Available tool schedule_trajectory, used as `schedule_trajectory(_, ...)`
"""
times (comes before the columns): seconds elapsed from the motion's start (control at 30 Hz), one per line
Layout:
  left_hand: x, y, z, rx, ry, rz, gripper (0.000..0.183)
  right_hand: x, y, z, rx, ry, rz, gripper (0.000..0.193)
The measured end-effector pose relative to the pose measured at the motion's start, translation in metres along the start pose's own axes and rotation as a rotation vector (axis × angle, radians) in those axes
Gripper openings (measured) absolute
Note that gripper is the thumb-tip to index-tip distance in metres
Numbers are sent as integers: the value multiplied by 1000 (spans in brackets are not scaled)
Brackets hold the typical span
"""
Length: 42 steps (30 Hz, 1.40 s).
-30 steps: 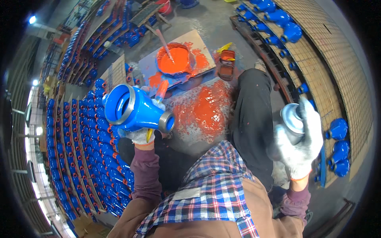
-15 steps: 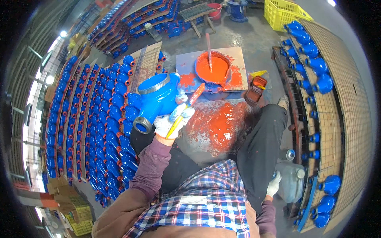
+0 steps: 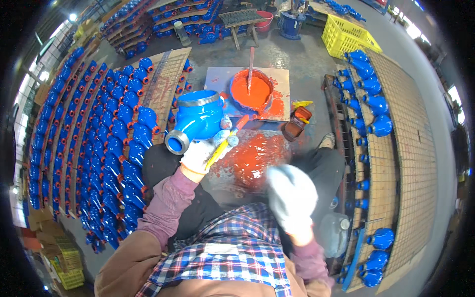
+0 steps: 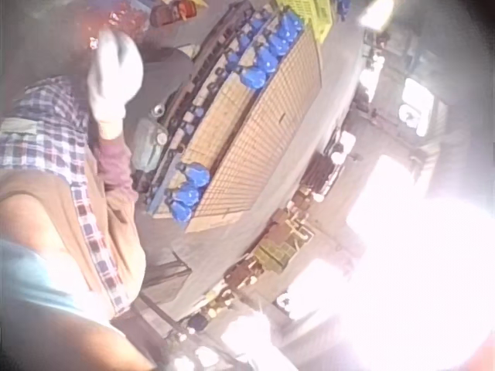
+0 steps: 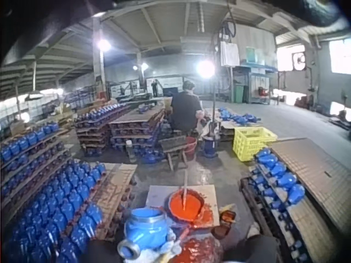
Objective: Painting blue metal components with red paint using a brush.
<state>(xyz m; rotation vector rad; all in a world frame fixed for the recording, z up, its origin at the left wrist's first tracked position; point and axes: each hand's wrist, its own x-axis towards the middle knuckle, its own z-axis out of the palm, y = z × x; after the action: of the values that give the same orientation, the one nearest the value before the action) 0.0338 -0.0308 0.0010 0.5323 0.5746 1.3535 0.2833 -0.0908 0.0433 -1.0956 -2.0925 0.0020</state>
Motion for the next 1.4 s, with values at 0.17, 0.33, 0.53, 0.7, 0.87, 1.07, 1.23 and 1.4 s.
schedule_trajectory(0.17,4,-1,-2,-478,-86,-46,56,50,-24,77,222,14,-244,54)
schedule_trajectory(0.33,15,-7,-14,51,-145,59,50,55,-16,89,104,15,-225,40)
schedule_trajectory(0.53,12,9,-23,-413,-51,-106,85,47,16,46,140,273,-65,28)
schedule_trajectory(0.7,9,41,-21,130,60,169,69,54,62,83,778,348,708,14)
schedule_trajectory(0.87,19,72,-22,-72,45,-38,33,73,103,119,950,253,722,16)
schedule_trajectory(1.07,35,56,-32,-258,246,-95,28,108,139,181,588,172,597,25)
schedule_trajectory(1.23,25,51,-48,-303,156,-177,31,128,146,221,214,24,425,29)
schedule_trajectory(1.4,16,52,-47,300,252,11,44,121,147,210,82,29,277,26)
